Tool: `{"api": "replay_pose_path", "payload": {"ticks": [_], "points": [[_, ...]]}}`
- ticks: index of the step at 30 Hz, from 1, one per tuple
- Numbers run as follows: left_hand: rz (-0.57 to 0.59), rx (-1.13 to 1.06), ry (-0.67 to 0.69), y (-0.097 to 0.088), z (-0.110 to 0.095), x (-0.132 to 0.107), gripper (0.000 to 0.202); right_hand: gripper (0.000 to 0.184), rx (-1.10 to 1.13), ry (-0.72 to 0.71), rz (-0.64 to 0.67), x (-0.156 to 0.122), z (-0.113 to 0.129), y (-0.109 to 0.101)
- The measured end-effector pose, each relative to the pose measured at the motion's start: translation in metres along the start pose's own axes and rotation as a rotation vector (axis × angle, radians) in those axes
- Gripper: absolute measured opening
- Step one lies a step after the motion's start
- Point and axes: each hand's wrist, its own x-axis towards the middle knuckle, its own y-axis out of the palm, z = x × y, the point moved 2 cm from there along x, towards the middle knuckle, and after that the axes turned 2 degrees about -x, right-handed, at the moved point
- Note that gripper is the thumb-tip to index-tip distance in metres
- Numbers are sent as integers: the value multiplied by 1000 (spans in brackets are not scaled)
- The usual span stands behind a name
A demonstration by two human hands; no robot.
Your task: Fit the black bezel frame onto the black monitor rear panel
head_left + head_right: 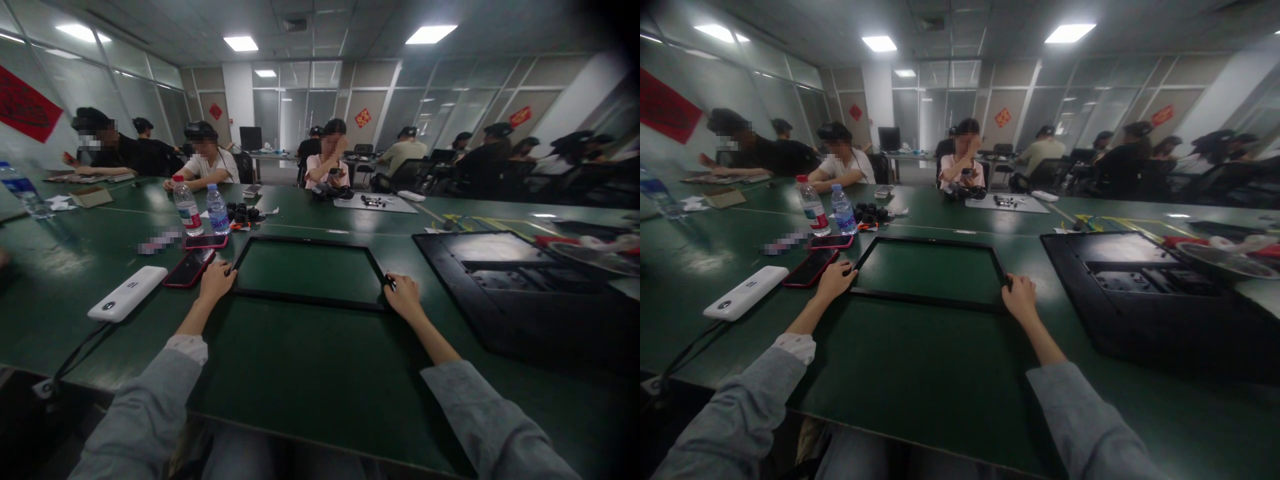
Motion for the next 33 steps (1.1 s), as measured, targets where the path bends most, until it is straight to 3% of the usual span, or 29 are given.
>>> {"api": "replay_pose_path", "payload": {"ticks": [19,25,33], "points": [[6,36,27,3,1,2,42,44,125,-36,-50,0,1,-2],[-5,9,26,2,1,2,39,42,315,-50,-86,2,2,-8],[22,-153,49,-5,-9,-2,49,47,351,-56,-51,-3,18,-20]]}}
